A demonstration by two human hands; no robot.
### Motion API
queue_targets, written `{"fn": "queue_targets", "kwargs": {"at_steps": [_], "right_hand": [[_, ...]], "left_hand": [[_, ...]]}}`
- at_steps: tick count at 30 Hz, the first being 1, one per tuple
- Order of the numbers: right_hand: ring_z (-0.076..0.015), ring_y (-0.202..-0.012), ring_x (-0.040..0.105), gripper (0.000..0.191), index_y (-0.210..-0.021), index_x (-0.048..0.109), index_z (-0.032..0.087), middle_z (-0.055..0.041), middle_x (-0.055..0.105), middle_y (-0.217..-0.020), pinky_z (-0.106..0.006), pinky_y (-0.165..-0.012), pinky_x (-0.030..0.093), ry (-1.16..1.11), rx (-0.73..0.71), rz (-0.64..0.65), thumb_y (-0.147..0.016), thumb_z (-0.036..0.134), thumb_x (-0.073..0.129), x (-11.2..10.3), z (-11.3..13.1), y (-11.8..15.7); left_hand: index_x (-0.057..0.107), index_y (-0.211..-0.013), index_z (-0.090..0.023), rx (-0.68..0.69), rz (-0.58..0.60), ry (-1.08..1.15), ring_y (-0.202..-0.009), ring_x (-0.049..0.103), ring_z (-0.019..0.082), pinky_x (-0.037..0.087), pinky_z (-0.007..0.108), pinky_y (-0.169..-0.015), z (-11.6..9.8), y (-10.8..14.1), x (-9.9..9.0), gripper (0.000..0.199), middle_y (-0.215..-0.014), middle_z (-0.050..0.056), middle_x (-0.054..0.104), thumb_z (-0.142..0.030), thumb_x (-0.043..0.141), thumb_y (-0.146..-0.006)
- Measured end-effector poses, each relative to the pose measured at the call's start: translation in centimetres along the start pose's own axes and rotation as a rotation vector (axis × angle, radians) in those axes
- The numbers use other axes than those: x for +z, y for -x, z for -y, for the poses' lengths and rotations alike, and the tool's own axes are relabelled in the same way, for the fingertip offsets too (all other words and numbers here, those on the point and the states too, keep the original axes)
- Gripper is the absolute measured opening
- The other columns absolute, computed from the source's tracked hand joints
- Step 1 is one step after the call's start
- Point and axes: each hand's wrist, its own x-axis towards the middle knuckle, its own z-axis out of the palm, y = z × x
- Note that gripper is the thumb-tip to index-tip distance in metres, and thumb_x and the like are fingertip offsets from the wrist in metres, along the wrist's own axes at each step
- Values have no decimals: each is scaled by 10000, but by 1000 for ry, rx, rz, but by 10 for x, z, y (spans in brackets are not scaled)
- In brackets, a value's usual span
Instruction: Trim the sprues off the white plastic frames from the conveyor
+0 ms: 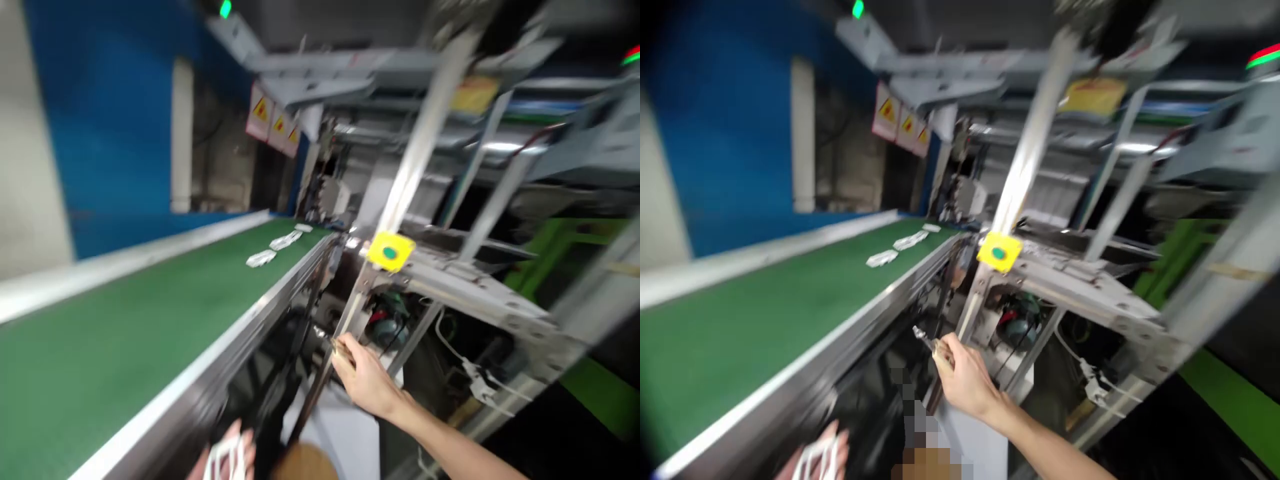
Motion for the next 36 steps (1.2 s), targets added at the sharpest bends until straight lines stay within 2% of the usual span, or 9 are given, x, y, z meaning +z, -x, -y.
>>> {"fn": "queue_targets", "kwargs": {"at_steps": [1, 3, 5, 8, 12, 16, 25, 36], "right_hand": [[-127, -603, 525, 107, -841, 456, 208, 13, 557, -696, -239, -572, 412, -146, 28, 76, -859, 312, 438, 22, 3, 11], [-119, -620, 522, 123, -829, 453, 202, 11, 539, -714, -237, -595, 437, -445, 104, 228, -824, 312, 507, 64, 14, 33], [-118, -642, 539, 152, -830, 453, 196, -1, 550, -760, -246, -619, 466, -697, 193, 395, -807, 318, 541, 95, 31, 54], [-117, -657, 554, 155, -831, 465, 189, -3, 553, -764, -252, -641, 485, -858, 226, 581, -799, 307, 561, 119, 55, 72], [-109, -690, 546, 123, -828, 489, 180, 5, 541, -760, -229, -662, 478, -819, 140, 625, -781, 248, 580, 127, 67, 74], [-97, -672, 541, 100, -823, 490, 172, 7, 545, -757, -214, -636, 472, -865, 145, 671, -789, 220, 570, 133, 66, 74], [-91, -688, 522, 78, -829, 487, 166, 5, 534, -774, -213, -658, 454, -922, 101, 678, -798, 179, 558, 139, 69, 74], [-89, -665, 518, 101, -821, 486, 159, 6, 529, -754, -212, -637, 452, -943, 116, 693, -775, 180, 574, 138, 69, 72]], "left_hand": [[495, -1275, -351, 35, -98, 57, -1135, 522, 285, 488, 460, -878, 10, 18, -9, 440, -1209, 73, 600, -300, 550, -841], [549, -1243, -167, 135, -247, 158, -1079, 570, 262, 488, 398, -907, 26, 43, -18, 367, -1142, 144, 633, -215, 449, -893], [573, -1190, -79, 194, -269, 236, -1051, 586, 280, 496, 413, -893, 32, 55, -21, 348, -1138, 185, 625, -194, 393, -915], [598, -1132, -66, 263, -319, 316, -1008, 609, 278, 509, 418, -875, 33, 62, -22, 318, -1093, 173, 647, -188, 397, -918], [620, -1093, -75, 322, -389, 358, -962, 629, 281, 517, 440, -864, 37, 71, -21, 296, -976, 140, 689, -174, 409, -911], [635, -1065, -75, 353, -412, 380, -942, 636, 285, 526, 445, -843, 39, 77, -23, 299, -978, 141, 689, -179, 400, -912], [649, -1040, -52, 383, -416, 414, -916, 647, 272, 528, 410, -844, 37, 81, -24, 330, -961, 153, 693, -207, 383, -921], [646, -1037, -51, 397, -428, 419, -923, 642, 290, 510, 463, -858, 41, 79, -25, 347, -967, 158, 691, -204, 356, -923]]}}
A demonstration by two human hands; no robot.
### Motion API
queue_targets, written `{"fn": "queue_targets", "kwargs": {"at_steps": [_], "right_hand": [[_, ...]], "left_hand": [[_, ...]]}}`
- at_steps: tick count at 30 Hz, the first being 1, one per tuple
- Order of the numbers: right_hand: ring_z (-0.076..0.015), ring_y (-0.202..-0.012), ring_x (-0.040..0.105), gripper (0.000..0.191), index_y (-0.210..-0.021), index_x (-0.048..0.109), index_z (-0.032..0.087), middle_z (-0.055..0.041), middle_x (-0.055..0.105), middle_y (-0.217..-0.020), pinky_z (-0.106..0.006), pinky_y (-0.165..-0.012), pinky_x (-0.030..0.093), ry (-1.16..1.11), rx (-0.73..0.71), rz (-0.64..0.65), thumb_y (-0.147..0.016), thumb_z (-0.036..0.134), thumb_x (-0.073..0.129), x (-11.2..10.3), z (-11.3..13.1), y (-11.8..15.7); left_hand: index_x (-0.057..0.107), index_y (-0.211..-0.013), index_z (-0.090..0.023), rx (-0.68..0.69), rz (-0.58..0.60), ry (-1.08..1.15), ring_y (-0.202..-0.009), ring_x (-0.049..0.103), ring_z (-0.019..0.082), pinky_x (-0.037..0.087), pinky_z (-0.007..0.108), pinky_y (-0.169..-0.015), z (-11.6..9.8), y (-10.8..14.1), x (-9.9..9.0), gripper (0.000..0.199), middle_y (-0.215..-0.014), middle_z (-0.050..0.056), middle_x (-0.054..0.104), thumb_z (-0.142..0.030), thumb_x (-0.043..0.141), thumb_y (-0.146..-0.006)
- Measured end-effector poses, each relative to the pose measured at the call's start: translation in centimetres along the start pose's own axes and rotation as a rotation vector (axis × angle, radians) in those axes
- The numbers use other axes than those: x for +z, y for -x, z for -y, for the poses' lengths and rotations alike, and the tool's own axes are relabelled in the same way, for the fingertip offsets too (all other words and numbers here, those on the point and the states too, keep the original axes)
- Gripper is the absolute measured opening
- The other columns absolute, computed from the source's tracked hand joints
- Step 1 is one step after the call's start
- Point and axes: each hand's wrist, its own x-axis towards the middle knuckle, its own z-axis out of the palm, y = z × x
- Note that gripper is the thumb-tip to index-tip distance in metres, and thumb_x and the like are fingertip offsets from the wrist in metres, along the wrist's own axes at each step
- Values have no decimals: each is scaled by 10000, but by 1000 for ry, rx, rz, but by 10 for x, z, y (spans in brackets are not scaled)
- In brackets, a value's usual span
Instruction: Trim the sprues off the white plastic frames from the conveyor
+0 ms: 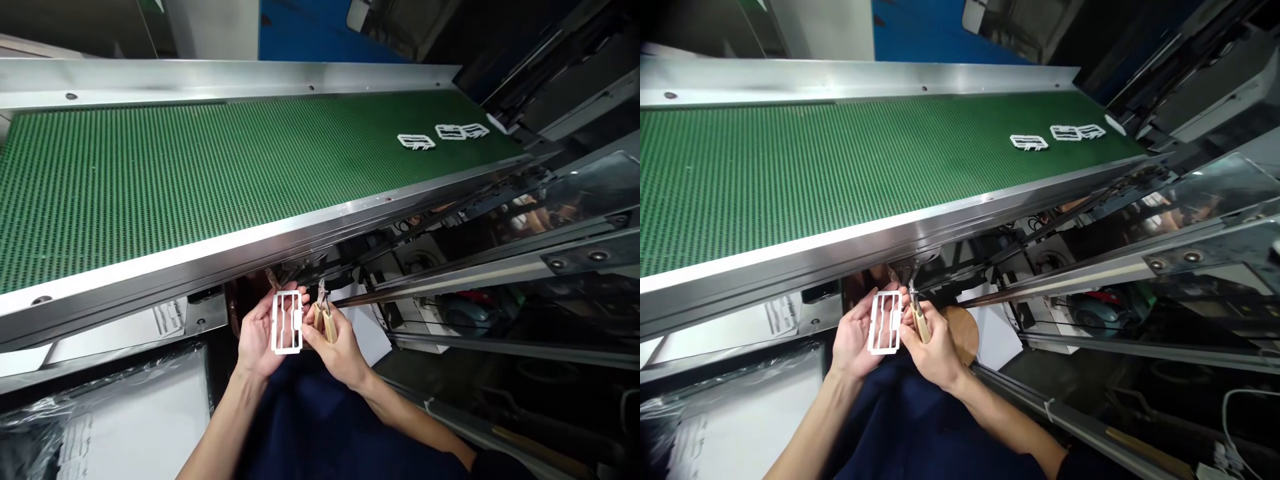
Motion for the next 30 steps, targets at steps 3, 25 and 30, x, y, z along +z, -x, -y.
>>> {"fn": "queue_targets", "kwargs": {"at_steps": [3, 25, 30], "right_hand": [[-93, -682, 524, 107, -835, 481, 161, 3, 532, -767, -221, -654, 456, -7, 11, 9, -781, 185, 570, -1, -2, 0], [-100, -671, 526, 102, -846, 496, 166, 0, 543, -761, -237, -656, 465, 12, -19, 34, -774, 193, 563, -3, -5, 3], [-107, -691, 528, 108, -851, 500, 169, -6, 550, -774, -246, -681, 463, 43, -25, 34, -770, 195, 566, -3, -6, 3]], "left_hand": [[645, -1030, -45, -7, -22, 9, -932, 638, 294, 505, 469, -862, 1, 1, 2, 356, -979, 162, 687, -208, 345, -927], [640, -1029, -34, 16, -51, 27, -916, 644, 287, 536, 443, -805, 6, 7, 4, 380, -960, 155, 693, -201, 314, -927], [636, -1039, -37, 17, -50, 24, -923, 641, 289, 537, 456, -805, 7, 7, 1, 365, -963, 155, 691, -200, 331, -922]]}}
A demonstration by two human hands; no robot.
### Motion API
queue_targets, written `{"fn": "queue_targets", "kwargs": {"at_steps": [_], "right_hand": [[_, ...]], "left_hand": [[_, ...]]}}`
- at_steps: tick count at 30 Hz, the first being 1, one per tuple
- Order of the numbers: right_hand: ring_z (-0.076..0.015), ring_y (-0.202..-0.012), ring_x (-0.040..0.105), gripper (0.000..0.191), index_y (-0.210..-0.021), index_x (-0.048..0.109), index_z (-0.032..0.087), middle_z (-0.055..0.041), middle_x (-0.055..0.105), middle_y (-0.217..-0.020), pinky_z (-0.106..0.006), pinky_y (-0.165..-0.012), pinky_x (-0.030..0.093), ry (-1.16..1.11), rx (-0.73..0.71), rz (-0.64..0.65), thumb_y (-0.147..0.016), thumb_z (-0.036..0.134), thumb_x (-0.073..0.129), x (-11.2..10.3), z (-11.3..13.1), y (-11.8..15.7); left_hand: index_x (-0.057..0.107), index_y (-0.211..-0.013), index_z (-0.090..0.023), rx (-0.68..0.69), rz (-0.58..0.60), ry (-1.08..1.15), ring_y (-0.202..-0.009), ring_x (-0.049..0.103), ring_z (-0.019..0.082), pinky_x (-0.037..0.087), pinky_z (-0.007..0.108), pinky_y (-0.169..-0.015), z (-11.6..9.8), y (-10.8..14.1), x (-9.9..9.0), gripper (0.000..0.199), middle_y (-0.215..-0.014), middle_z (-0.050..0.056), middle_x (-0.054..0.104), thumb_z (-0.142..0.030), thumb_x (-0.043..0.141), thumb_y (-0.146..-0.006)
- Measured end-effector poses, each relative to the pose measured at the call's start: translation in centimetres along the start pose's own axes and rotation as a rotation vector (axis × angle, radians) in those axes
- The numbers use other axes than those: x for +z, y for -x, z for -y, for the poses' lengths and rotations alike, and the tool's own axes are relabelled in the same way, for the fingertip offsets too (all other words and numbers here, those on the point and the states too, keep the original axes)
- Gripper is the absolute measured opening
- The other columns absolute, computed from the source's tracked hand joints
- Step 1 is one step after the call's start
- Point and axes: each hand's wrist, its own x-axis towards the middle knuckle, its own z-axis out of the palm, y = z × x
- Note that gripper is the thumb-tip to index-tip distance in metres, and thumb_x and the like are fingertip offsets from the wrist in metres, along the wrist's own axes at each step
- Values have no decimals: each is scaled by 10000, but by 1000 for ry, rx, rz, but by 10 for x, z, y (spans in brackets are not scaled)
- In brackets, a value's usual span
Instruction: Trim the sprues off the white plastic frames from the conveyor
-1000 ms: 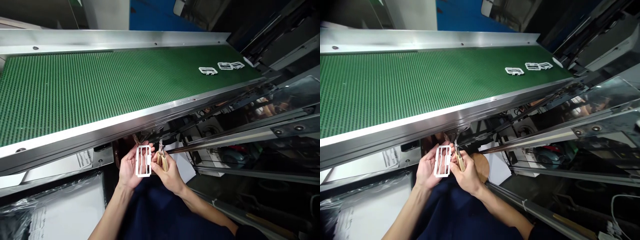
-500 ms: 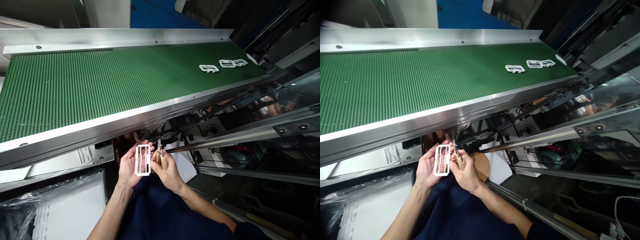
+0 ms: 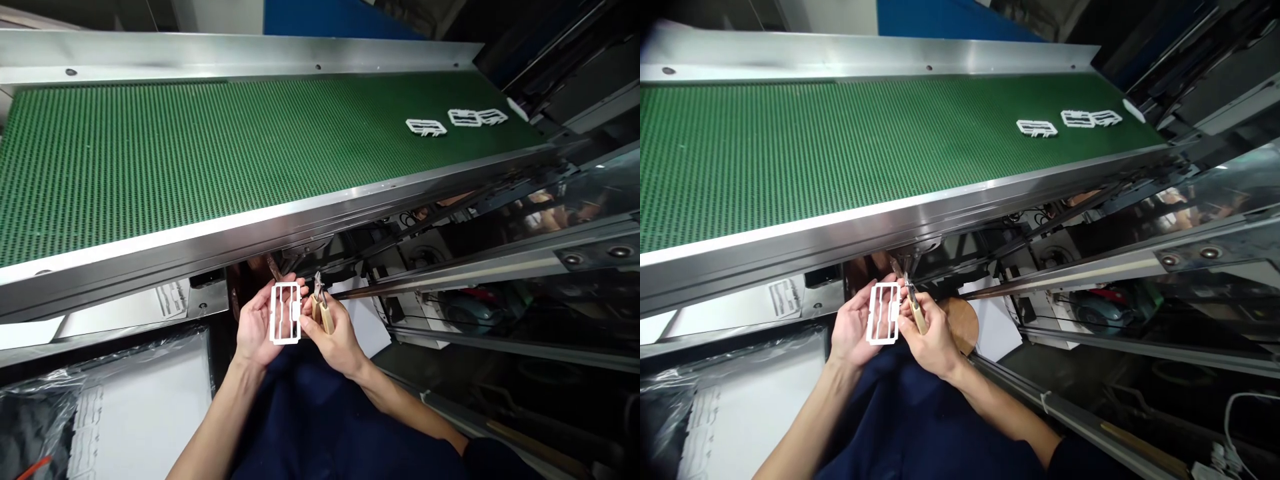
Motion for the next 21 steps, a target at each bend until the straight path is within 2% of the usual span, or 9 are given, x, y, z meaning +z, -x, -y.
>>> {"fn": "queue_targets", "kwargs": {"at_steps": [8, 21], "right_hand": [[-106, -673, 532, 100, -838, 500, 170, 0, 544, -749, -240, -661, 466, 10, -10, 1, -767, 196, 567, 0, 1, -2], [-118, -710, 549, 132, -886, 503, 180, -8, 555, -793, -253, -695, 483, -22, 25, 10, -775, 216, 566, -1, -4, -1]], "left_hand": [[637, -1034, -41, 15, -44, -9, -892, 650, 285, 545, 453, -781, -1, -1, -2, 343, -937, 150, 694, -192, 352, -916], [637, -1030, -32, 7, -46, 2, -901, 647, 289, 553, 448, -770, 1, -1, -2, 343, -927, 153, 695, -188, 354, -916]]}}
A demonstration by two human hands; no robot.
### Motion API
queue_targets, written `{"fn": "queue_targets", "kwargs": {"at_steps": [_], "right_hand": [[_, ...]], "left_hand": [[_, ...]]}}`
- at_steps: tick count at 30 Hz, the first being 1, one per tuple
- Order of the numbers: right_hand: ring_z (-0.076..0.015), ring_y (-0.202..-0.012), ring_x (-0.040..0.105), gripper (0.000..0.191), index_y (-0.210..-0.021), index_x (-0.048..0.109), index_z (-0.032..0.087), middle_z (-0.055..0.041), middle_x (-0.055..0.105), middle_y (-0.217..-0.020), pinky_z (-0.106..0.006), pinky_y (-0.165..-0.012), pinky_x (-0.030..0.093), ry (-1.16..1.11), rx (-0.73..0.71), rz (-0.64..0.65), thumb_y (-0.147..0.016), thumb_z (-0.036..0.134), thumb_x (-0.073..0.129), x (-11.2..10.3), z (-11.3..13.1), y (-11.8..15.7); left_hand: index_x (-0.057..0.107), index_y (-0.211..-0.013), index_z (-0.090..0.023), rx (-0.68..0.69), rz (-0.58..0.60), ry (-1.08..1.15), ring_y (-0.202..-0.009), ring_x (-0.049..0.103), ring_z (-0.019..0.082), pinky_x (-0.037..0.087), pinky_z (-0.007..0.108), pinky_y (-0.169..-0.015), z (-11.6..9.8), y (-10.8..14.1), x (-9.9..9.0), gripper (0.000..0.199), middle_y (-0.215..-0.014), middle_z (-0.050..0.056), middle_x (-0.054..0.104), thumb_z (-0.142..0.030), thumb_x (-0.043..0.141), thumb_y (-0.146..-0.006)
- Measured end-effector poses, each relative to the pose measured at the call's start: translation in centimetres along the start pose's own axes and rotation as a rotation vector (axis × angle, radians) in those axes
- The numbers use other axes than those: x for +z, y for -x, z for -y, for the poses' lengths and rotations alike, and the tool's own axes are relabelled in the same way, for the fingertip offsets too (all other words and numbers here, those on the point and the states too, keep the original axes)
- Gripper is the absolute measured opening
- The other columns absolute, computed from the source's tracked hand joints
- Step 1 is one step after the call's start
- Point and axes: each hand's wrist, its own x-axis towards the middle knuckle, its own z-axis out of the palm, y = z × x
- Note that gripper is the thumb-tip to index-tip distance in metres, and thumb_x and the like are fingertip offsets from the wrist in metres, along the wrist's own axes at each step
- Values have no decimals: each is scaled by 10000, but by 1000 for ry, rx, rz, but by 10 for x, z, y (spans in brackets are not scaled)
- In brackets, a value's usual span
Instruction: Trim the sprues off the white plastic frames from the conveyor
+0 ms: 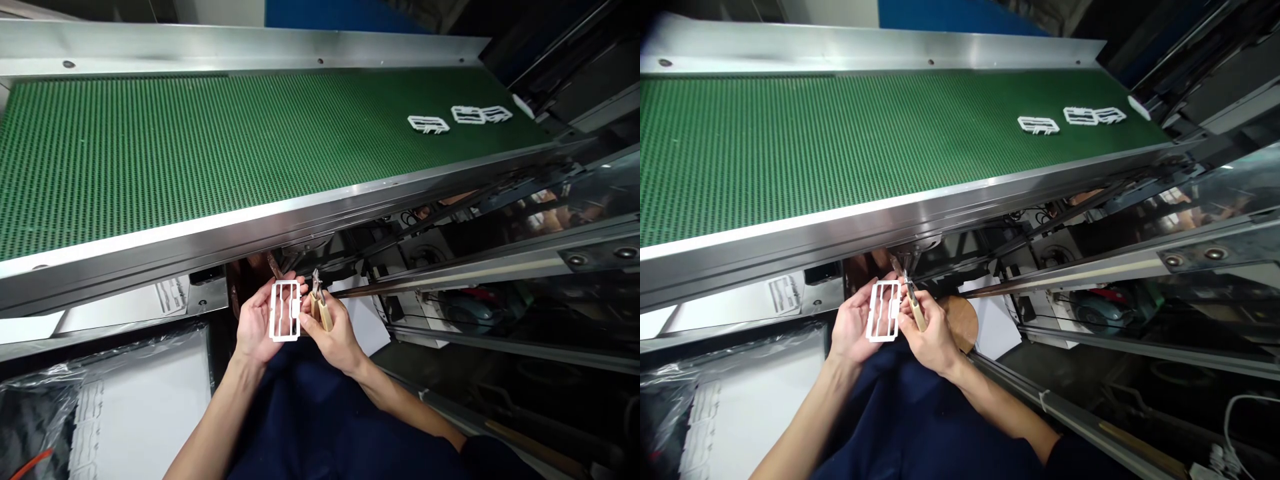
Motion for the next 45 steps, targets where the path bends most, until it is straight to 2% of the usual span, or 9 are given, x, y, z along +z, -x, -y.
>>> {"fn": "queue_targets", "kwargs": {"at_steps": [9, 17, 29, 35, 40, 42, 45], "right_hand": [[-113, -681, 538, 115, -859, 504, 176, -2, 547, -761, -250, -675, 477, 9, -11, -9, -767, 203, 567, -1, 1, -1], [-107, -674, 530, 127, -862, 499, 176, 2, 537, -756, -242, -660, 473, -20, 14, -5, -763, 203, 574, 0, 0, 0], [-107, -664, 527, 127, -856, 506, 180, 2, 540, -748, -241, -645, 481, -13, 9, -14, -756, 212, 578, -1, 0, 0], [-103, -637, 520, 102, -828, 519, 172, 1, 537, -729, -230, -615, 468, 8, -16, -27, -753, 210, 577, -1, 3, -1], [-111, -673, 509, 102, -793, 505, 174, -4, 517, -744, -237, -641, 453, -17, -7, -32, -777, 252, 568, 0, 0, -3], [-102, -641, 488, 115, -813, 498, 174, 5, 500, -729, -233, -619, 436, -21, -8, -50, -780, 257, 570, 0, -2, -3], [-93, -622, 469, 120, -829, 495, 170, 11, 486, -719, -230, -608, 420, -14, -21, -68, -781, 248, 573, -1, -3, -4]], "left_hand": [[646, -1013, -25, 11, 1, 4, -878, 657, 266, 566, 389, -755, 1, -2, 0, 342, -891, 140, 703, -182, 360, -912], [631, -1049, -32, -6, 15, -5, -935, 637, 290, 546, 446, -794, 1, -3, -2, 347, -949, 156, 691, -191, 352, -918], [647, -1017, -34, 16, -31, -17, -887, 655, 272, 561, 413, -771, 2, -1, 1, 346, -903, 150, 700, -181, 352, -914], [640, -1013, -26, 21, -2, -16, -875, 656, 259, 558, 373, -769, 3, -2, 0, 348, -884, 136, 699, -183, 345, -916], [617, -1039, -51, 30, 29, -112, -874, 647, 267, 545, 386, -758, 0, -2, -2, 305, -932, 158, 677, -197, 390, -897], [630, -969, -82, 65, -2, -164, -802, 653, 238, 548, 353, -717, -1, -4, -5, 247, -883, 132, 677, -177, 422, -878], [634, -820, -110, 144, -134, -264, -609, 618, 157, 526, 253, -586, -1, -5, -20, 140, -714, 61, 648, -119, 494, -816]]}}
